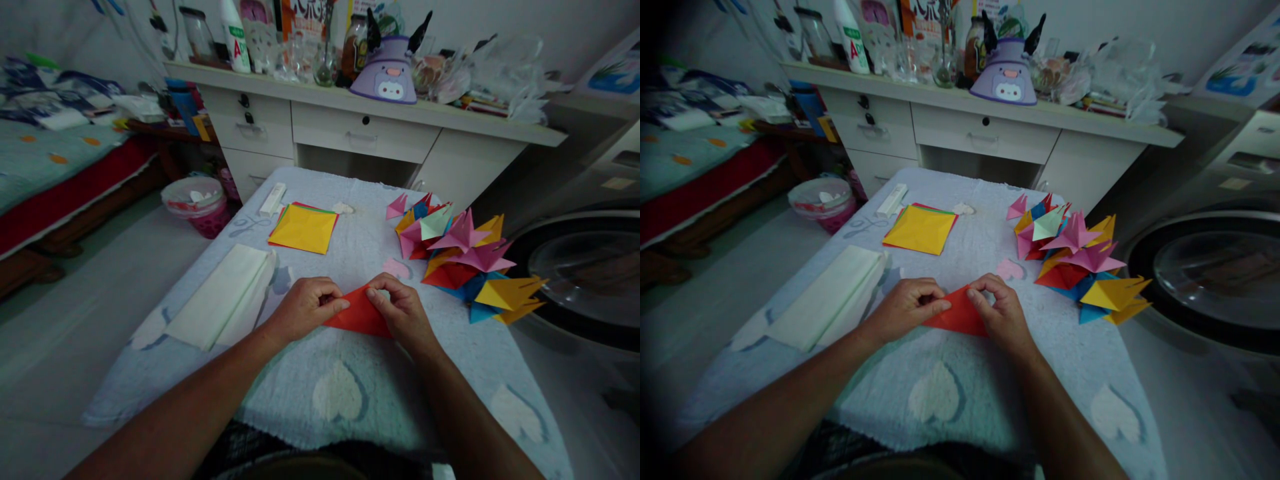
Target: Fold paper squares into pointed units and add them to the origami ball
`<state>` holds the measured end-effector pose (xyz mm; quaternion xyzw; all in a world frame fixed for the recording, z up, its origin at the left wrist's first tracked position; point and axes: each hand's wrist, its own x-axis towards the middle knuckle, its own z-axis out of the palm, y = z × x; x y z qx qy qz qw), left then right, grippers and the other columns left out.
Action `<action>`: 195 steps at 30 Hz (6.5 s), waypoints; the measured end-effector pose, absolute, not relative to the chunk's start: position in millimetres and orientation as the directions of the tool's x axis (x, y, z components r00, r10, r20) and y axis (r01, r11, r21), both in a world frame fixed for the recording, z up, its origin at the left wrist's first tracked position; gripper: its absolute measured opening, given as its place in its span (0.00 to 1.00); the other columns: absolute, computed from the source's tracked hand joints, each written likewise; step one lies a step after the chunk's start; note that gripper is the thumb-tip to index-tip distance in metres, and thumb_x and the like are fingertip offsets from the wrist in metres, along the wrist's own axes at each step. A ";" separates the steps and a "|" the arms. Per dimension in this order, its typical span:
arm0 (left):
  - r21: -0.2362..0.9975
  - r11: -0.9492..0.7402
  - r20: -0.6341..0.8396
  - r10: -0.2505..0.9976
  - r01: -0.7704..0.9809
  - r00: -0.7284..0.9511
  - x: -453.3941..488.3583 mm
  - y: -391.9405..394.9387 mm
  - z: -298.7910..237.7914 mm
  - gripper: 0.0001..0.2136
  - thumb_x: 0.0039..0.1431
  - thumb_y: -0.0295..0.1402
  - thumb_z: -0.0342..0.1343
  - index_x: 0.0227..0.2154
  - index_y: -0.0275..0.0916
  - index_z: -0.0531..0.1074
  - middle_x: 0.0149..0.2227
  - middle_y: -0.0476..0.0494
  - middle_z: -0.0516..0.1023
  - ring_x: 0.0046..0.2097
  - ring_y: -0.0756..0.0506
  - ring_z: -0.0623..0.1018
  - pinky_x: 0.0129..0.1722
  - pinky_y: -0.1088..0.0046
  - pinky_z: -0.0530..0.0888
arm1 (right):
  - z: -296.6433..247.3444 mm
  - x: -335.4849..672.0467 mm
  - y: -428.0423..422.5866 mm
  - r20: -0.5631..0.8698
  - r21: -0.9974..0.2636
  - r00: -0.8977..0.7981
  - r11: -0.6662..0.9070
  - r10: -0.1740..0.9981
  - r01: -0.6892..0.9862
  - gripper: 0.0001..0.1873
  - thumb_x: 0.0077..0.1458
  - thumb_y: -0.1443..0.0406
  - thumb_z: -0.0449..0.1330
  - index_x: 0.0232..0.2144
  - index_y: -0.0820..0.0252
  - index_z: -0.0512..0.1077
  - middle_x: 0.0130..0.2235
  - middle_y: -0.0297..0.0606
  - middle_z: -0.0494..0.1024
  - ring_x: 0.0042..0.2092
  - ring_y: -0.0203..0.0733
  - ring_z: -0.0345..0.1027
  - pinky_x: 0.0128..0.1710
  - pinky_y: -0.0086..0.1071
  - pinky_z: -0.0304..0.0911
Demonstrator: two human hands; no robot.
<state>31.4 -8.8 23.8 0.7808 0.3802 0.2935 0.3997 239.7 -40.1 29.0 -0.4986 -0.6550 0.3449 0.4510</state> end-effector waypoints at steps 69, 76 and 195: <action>0.029 -0.617 0.135 0.782 0.787 0.608 24.5 -50.5 12.8 0.12 0.65 0.34 0.53 0.50 0.40 0.69 0.45 0.43 0.74 0.47 0.41 0.70 0.45 0.62 0.67 | 2.0 221.2 -50.7 0.213 -0.199 -0.497 0.536 0.841 0.821 0.17 0.58 0.67 0.60 0.50 0.52 0.75 0.41 0.42 0.72 0.43 0.45 0.62 0.42 0.39 0.56; -0.001 -0.552 0.109 0.829 0.834 0.549 3.4 -59.4 14.7 0.18 0.63 0.41 0.56 0.53 0.42 0.69 0.48 0.43 0.73 0.49 0.39 0.69 0.47 0.59 0.66 | 6.0 221.0 -50.9 0.183 -0.211 -0.497 0.528 0.848 0.823 0.16 0.58 0.67 0.61 0.49 0.54 0.76 0.41 0.42 0.72 0.43 0.45 0.63 0.42 0.39 0.56; 0.106 -0.503 0.085 0.864 0.858 0.496 1.3 -64.2 20.9 0.11 0.63 0.31 0.52 0.46 0.36 0.71 0.44 0.38 0.76 0.46 0.38 0.74 0.47 0.58 0.72 | 41.3 301.8 -56.5 0.063 -0.380 -0.194 0.203 0.979 0.903 0.12 0.60 0.64 0.52 0.37 0.61 0.76 0.38 0.44 0.80 0.39 0.47 0.75 0.41 0.40 0.70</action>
